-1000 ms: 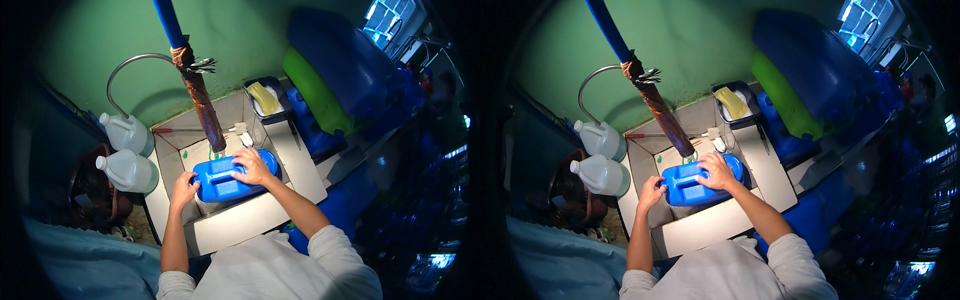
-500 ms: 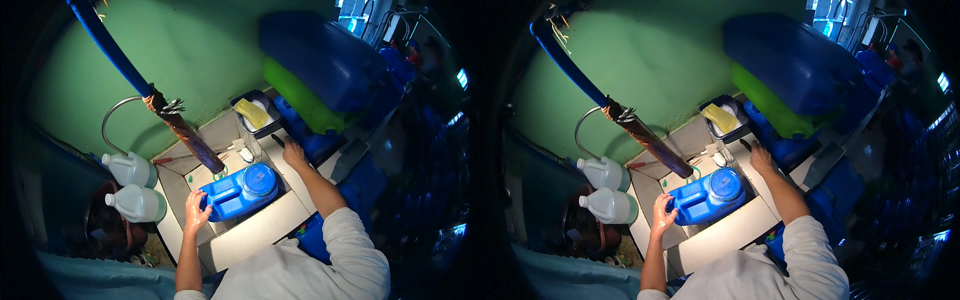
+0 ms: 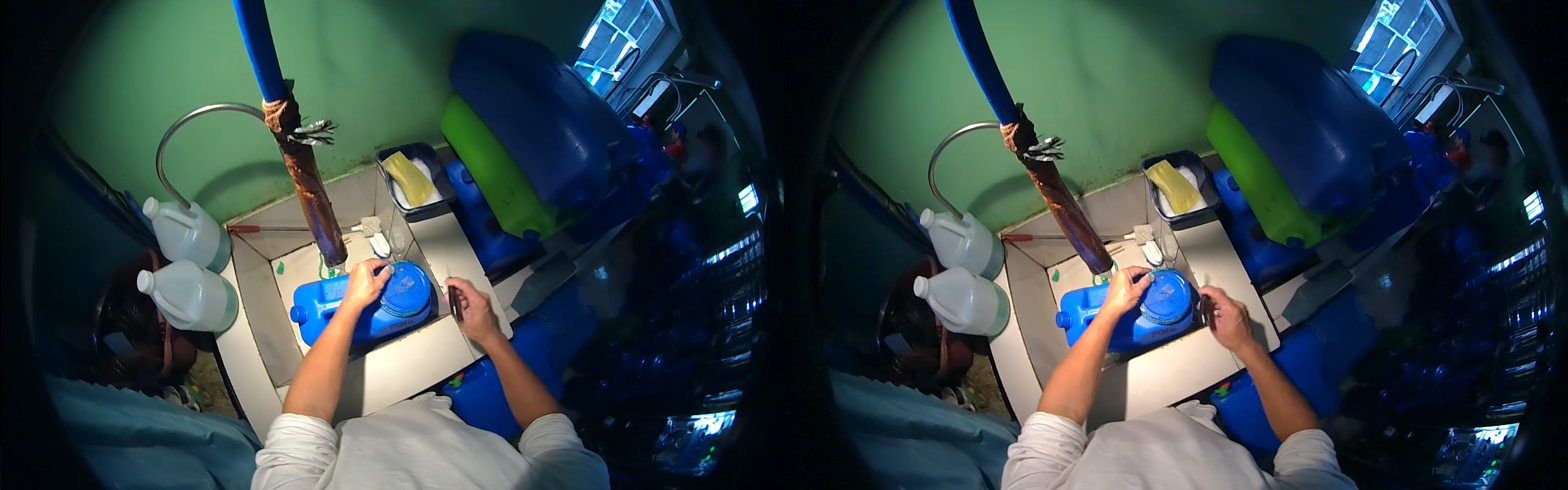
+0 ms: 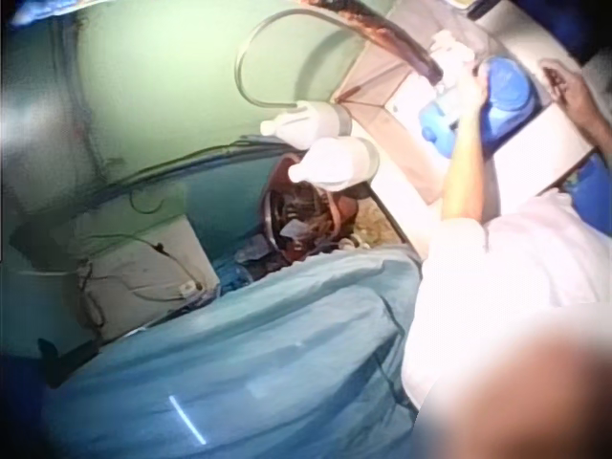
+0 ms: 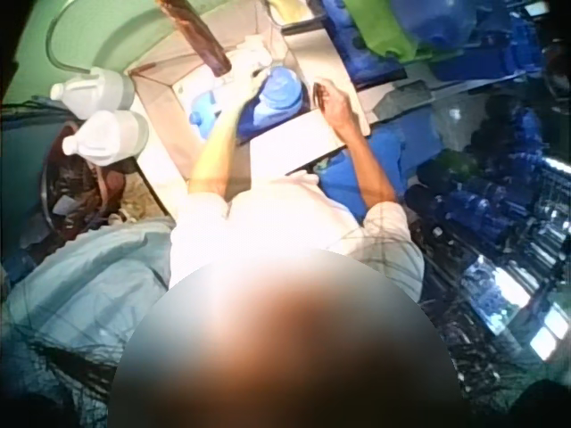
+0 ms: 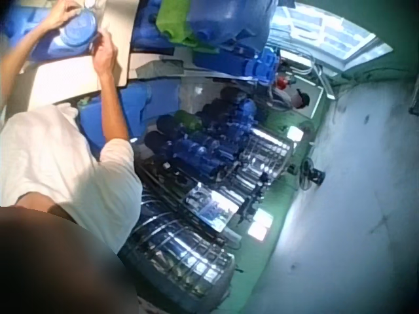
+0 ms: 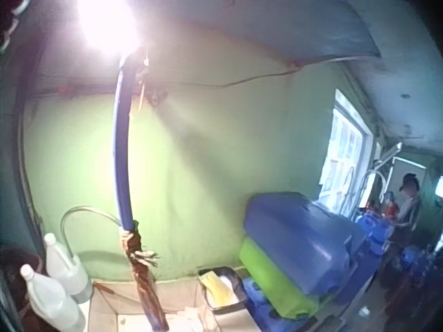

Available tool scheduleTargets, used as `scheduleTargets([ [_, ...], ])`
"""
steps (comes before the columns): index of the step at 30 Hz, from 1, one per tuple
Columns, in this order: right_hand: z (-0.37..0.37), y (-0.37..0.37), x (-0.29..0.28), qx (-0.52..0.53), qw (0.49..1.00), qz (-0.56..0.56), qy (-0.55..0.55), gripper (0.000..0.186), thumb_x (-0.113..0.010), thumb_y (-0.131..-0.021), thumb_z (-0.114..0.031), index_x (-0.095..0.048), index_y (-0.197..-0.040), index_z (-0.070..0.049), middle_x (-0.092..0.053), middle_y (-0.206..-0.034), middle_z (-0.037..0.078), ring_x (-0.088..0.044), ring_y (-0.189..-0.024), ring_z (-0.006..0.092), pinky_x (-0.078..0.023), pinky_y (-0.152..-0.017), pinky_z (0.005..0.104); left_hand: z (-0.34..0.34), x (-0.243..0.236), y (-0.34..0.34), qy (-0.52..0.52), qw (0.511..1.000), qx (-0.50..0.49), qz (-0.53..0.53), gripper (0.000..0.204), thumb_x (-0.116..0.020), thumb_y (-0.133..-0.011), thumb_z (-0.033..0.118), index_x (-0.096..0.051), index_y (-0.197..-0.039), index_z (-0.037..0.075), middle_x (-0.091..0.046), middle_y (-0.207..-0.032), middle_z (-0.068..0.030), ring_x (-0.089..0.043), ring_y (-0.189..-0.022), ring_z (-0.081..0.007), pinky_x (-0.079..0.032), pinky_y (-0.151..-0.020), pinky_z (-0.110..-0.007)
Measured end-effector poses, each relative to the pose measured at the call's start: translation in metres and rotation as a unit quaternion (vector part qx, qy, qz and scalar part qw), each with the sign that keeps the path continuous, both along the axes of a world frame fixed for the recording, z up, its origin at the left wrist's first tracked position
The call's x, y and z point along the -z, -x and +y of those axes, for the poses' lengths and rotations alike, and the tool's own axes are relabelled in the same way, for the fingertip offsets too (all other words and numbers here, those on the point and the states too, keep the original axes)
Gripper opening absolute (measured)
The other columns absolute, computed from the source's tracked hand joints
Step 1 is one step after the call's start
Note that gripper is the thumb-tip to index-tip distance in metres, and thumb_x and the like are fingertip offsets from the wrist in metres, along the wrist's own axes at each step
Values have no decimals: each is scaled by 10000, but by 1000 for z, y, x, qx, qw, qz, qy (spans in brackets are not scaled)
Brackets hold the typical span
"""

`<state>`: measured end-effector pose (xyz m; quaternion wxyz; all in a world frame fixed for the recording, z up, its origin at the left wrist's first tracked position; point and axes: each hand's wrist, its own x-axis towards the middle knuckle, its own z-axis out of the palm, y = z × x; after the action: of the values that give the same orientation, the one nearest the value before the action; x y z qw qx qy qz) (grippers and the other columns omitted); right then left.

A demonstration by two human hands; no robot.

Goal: The person cleans a blue plastic container by hand using a sponge and water from a pipe. They scrub the exterior and interior, rinse, and then place the container on a stack of other containers.

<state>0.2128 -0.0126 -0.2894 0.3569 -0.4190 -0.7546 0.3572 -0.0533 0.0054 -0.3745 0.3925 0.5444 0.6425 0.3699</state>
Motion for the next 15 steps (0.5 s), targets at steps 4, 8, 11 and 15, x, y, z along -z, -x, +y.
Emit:
scheduleTargets([
  [4, -19, 8, 10, -142, 987, 30, 73, 648, -588, -804, 156, -528, -1416, -46, -582, -1333, 164, -673, -1043, 251, -525, -942, 349, -7, 12, 0, -100, 993, 6, 59, 262, -646, -915, 193, -746, -1024, -23, -719, -983, -221, -696, -936, -388, -535, -865, -430],
  [8, -21, -4, 28, -223, 956, 13, 190, 936, -662, -723, 102, -301, -1565, -91, -436, -1376, 134, -569, -1208, 283, -491, -1011, 379, -8, 23, -5, -158, 982, -92, 53, 206, -579, -936, 114, -711, -1001, -31, -710, -910, -179, -705, -858, -323, -538, -789, -406],
  [11, -19, -8, 46, -209, 885, 159, 384, 974, -701, -732, 48, -258, -1583, -118, -469, -1335, 116, -517, -1256, 251, -486, -1017, 381, -6, 30, 5, -113, 950, -216, -194, 205, -417, -857, -48, -616, -848, -3, -608, -710, -64, -592, -601, -144, -486, -551, -328],
  [15, -14, 2, 62, -18, 895, 173, 410, 499, -666, -835, 28, -505, -1296, -74, -606, -1103, 66, -634, -957, 194, -540, -870, 339, -4, 32, 21, 61, 903, -347, -246, 297, -492, -977, 284, -648, -995, 31, -597, -760, -56, -550, -623, -147, -434, -539, -317],
])
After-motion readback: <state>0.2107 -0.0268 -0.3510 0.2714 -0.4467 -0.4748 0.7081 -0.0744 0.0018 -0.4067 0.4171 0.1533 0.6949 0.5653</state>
